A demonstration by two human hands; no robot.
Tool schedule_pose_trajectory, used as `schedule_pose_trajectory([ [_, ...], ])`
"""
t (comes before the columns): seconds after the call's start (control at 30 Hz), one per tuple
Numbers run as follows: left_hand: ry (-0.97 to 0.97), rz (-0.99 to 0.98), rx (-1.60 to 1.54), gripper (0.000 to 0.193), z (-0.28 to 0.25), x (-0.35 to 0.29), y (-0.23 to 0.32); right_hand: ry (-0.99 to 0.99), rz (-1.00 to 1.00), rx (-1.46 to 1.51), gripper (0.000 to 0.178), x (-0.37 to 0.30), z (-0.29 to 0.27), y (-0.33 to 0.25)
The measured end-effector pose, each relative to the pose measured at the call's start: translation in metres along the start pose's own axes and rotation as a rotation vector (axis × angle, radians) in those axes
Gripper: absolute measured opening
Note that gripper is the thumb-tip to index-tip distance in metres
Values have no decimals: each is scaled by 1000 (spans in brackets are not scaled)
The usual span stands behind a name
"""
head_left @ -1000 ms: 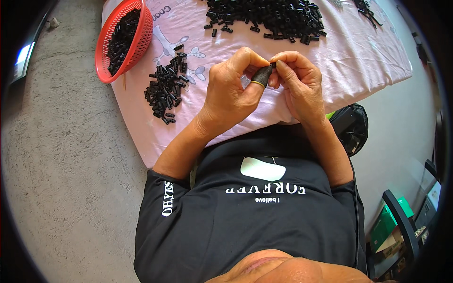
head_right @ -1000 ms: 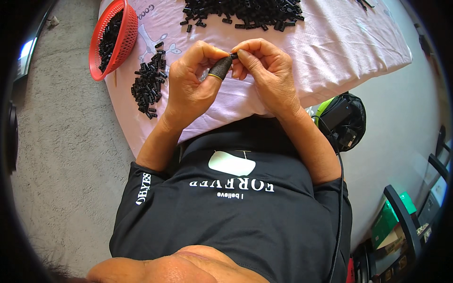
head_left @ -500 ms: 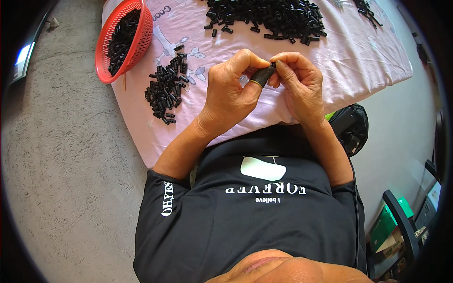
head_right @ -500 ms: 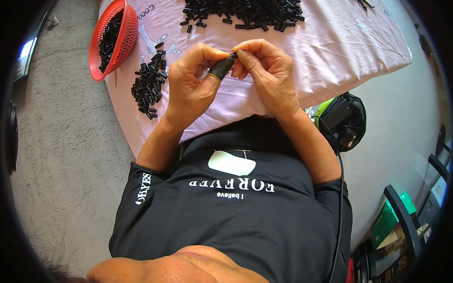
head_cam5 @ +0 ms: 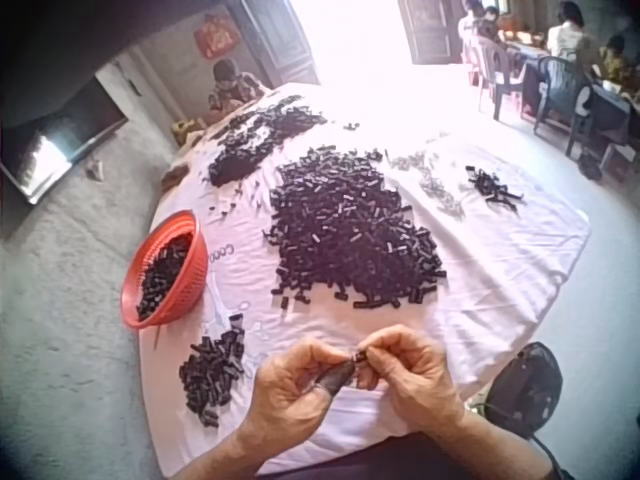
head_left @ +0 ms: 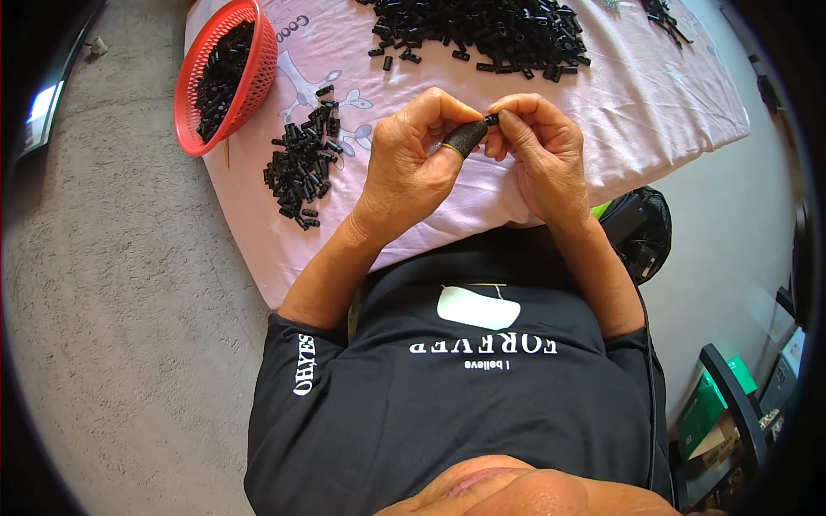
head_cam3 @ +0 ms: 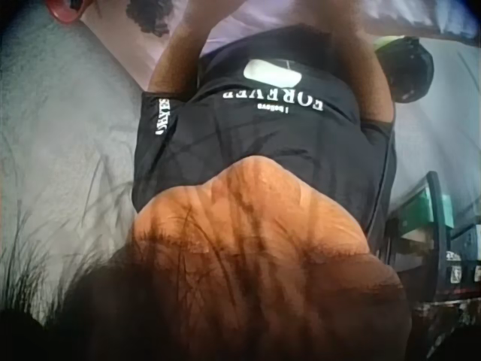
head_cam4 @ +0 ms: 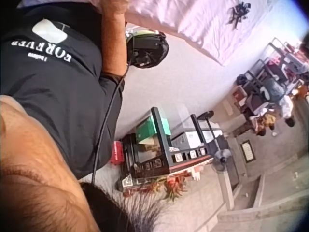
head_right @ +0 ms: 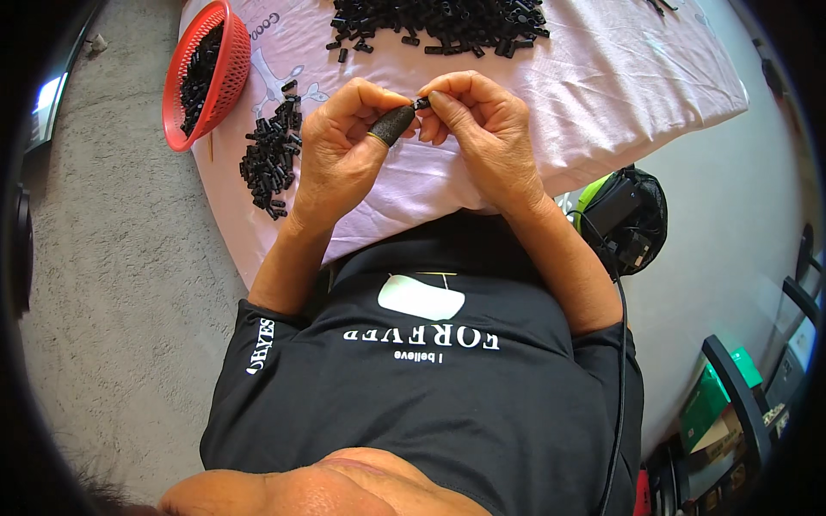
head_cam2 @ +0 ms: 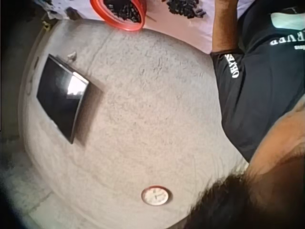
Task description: The person assembles small components by picking up metal pins, inserting them into plastic pieces by hand, and placing the assembled items onto the table.
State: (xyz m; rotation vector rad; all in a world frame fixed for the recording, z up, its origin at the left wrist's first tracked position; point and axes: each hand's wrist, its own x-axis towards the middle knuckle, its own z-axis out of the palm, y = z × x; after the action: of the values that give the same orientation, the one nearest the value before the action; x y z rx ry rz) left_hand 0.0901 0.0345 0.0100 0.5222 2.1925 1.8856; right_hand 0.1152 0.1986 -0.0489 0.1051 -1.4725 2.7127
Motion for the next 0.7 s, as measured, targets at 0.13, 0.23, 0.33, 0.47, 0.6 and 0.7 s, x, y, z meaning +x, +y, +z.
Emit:
schedule_pose_trajectory([
  [0.13,-1,-20,8,11,-1,1,-1,-5,-1,-12,13,0,0,0],
  [0.23,-3,12,17,11,-2,1,-3,-8,-2,-12,13,0,-1,0],
  [0.33,-2,37,3,11,-2,1,-5,-14,1,-7,13,0,-1,-1],
  [0.47,11,81,-15,13,1,-1,-8,-12,9,-20,13,-1,1,-2],
  [0.6,34,108,-20,14,4,-1,-12,-16,10,-34,13,-1,1,-2],
  [0.7,31,108,-39,13,4,-1,-11,-22,18,-3,13,0,-1,-2],
])
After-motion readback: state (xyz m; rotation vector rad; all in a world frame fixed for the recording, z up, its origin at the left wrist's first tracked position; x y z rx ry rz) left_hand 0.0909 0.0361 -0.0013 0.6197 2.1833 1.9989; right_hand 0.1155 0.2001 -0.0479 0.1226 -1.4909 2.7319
